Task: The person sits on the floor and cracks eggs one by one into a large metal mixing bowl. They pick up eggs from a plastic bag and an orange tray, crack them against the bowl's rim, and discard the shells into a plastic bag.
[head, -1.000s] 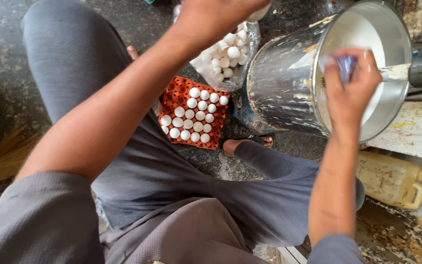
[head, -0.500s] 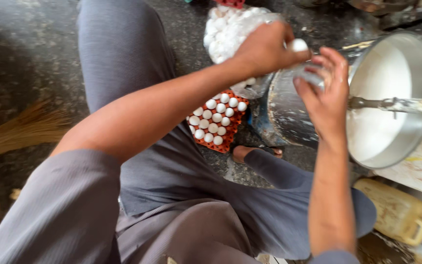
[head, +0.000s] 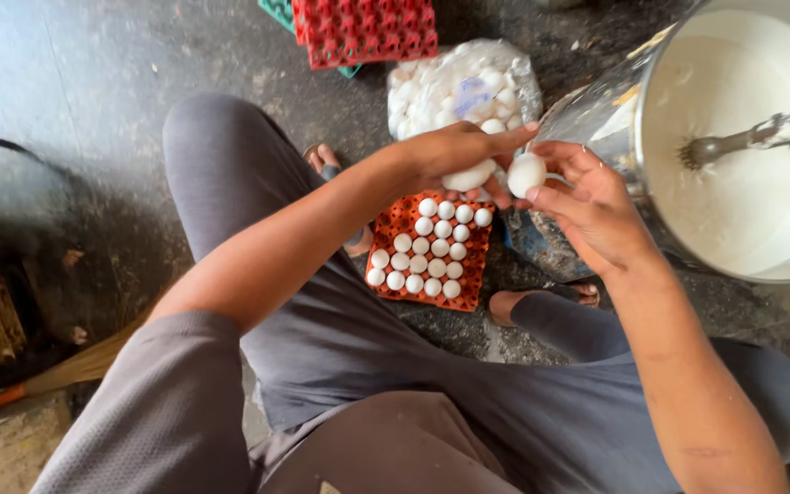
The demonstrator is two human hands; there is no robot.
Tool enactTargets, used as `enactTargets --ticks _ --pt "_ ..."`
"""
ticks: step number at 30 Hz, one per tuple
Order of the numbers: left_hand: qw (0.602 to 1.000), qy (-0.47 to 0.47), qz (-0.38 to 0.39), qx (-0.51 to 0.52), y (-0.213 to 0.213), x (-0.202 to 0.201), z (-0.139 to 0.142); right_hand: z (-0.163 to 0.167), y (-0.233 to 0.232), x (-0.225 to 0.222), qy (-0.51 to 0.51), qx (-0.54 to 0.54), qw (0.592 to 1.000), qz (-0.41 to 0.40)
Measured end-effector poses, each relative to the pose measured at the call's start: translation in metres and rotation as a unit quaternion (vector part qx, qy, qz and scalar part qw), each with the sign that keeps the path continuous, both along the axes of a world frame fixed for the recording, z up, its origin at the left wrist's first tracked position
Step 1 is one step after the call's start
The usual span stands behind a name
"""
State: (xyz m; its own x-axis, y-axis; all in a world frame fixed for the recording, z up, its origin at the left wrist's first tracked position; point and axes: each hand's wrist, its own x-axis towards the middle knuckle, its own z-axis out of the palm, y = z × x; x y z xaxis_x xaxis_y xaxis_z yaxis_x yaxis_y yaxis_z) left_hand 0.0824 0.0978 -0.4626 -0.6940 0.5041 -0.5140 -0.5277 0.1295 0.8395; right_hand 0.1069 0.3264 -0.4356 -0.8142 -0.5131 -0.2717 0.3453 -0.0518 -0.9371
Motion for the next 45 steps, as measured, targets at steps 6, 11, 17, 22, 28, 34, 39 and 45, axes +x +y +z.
enactTargets --ticks 6,11,17,22,28,34,39,45 --pt "0.994 0.100 -0.046 -0.021 -0.034 0.028 0.067 0.040 0.044 -0.001 0.000 -0.109 0.991 -0.076" --pt "0.836 -0.111 -0.478 0.246 -0.036 0.127 0.125 0.057 0.075 0.007 -0.036 -0.155 0.975 -0.154" --pt "0.877 -0.130 -0.407 0.219 -0.054 0.154 0.140 0.048 0.080 0.014 -0.054 -0.109 0.985 -0.122" --pt "0.833 0.100 -0.189 -0.510 -0.099 0.141 0.151 0.050 0.091 0.016 -0.039 -0.125 0.982 -0.136" --pt "0.871 0.181 -0.217 -0.401 -0.098 0.137 0.180 0.049 0.099 0.014 -0.014 -0.127 0.979 -0.158" --pt "0.808 0.323 -0.229 -0.435 -0.072 0.090 0.175 0.053 0.101 0.007 0.027 -0.087 0.981 -0.169" --pt "0.825 0.201 -0.220 -0.481 -0.066 0.025 0.136 0.056 0.109 -0.001 0.079 -0.011 0.979 -0.185" --pt "0.777 0.472 -0.147 -0.389 -0.064 -0.034 0.040 0.028 0.127 -0.016 0.173 0.144 0.949 -0.223"
